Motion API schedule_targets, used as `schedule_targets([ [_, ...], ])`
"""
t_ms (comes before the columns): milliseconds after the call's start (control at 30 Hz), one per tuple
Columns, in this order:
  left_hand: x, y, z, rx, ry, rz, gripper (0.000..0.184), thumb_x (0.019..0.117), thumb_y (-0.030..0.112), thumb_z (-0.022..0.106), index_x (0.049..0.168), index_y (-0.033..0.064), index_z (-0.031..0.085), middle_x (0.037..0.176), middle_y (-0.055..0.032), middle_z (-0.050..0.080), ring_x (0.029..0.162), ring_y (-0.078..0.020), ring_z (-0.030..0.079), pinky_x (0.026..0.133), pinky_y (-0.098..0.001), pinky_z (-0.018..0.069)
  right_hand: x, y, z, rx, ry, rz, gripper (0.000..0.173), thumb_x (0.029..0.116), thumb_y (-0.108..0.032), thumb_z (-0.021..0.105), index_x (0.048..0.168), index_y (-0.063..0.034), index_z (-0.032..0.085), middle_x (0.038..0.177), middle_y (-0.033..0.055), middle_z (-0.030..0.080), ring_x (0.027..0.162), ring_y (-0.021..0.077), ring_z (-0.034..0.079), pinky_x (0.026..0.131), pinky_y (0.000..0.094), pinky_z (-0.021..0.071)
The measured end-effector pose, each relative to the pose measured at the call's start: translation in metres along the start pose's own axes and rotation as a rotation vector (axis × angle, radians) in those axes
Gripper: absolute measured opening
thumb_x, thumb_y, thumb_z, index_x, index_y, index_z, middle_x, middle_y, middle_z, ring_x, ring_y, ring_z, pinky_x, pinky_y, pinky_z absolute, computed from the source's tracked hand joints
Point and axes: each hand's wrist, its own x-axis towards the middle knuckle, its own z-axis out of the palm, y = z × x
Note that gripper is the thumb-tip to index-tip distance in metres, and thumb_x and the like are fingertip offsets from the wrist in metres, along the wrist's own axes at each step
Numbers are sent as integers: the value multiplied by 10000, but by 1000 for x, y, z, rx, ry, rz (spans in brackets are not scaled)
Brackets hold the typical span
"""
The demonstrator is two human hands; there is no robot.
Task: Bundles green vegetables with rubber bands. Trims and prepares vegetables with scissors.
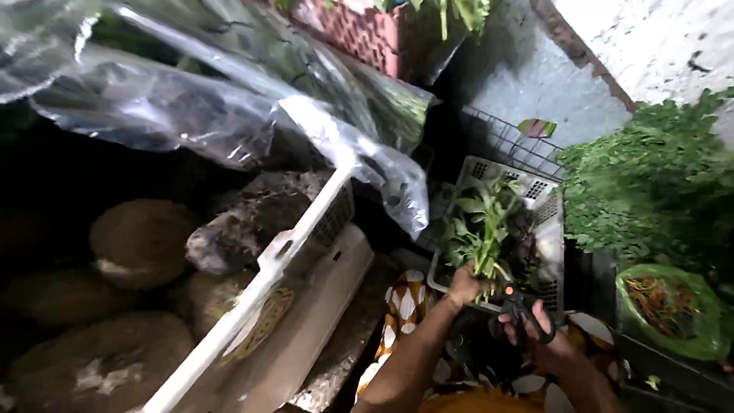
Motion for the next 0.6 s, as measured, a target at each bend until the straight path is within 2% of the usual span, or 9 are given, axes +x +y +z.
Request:
schedule_targets([
  [67, 3, -1, 5, 135, 27, -19, 689, 797, 93, 853, 1409, 31, 544, 1263, -162, 678, 1134, -254, 682, 1013, -469, 557, 3, 0, 1, 3, 113, -36, 786, 978, -752, 302, 1208, -76, 628, 885, 36, 690, 727, 126, 665, 619, 265, 578],
  [100, 6, -1, 7, 187, 37, -35, 686, 810, 139, 851, 1419, 50, 548, 1280, -164, 672, 1156, -275, 673, 1027, -500, 544, 5, -1, -2, -8, 168, -64, 727, 1018, -692, 282, 1214, -72, 607, 901, 40, 699, 730, 128, 673, 631, 268, 587],
  [167, 9, -1, 9, 258, 55, -44, 650, 827, 202, 839, 1404, 75, 569, 1281, -164, 674, 1166, -302, 666, 1026, -543, 533, 8, 1, -9, -54, 224, -122, 673, 1022, -676, 329, 1250, -90, 569, 967, 40, 722, 749, 120, 684, 661, 265, 593],
  [267, 9, -1, 7, 295, 73, -10, 609, 844, 230, 818, 1387, 80, 588, 1265, -173, 679, 1167, -329, 662, 1014, -573, 528, 13, 13, -24, -177, 262, -122, 660, 1030, -668, 296, 1251, -110, 572, 931, -5, 698, 752, 95, 661, 678, 270, 584],
  [333, 9, -3, 7, 291, 92, 17, 615, 843, 224, 814, 1394, 74, 586, 1263, -180, 680, 1178, -333, 659, 1019, -573, 528, 17, 21, -30, -171, 268, -160, 631, 1024, -678, 315, 1242, -141, 563, 945, -17, 720, 754, 83, 677, 684, 258, 594],
  [367, 8, -3, 6, 289, 98, 22, 618, 849, 216, 809, 1402, 68, 578, 1266, -188, 676, 1182, -339, 655, 1021, -574, 525, 19, 23, -30, -167, 272, -190, 603, 1041, -653, 284, 1228, -151, 560, 944, -21, 727, 748, 77, 679, 685, 246, 592],
  [467, 6, -2, 6, 297, 112, 9, 599, 875, 190, 773, 1417, 54, 559, 1275, -204, 665, 1190, -353, 648, 1019, -574, 521, 22, 26, -25, -209, 296, -226, 618, 1096, -538, 173, 1186, -86, 585, 865, -8, 689, 715, 76, 647, 674, 229, 570],
  [533, 7, 0, 6, 313, 123, 2, 572, 888, 203, 756, 1409, 62, 567, 1270, -200, 668, 1185, -351, 651, 1009, -577, 525, 26, 24, -16, -261, 305, -220, 635, 1105, -501, 145, 1162, -59, 598, 797, -23, 657, 689, 63, 631, 666, 208, 558],
  [600, 4, 3, 7, 329, 127, -10, 560, 896, 216, 747, 1404, 62, 568, 1272, -204, 665, 1187, -353, 650, 1006, -578, 525, 28, 25, -9, -250, 296, -243, 631, 1104, -495, 131, 1163, -56, 580, 807, -27, 658, 699, 61, 636, 679, 206, 562],
])
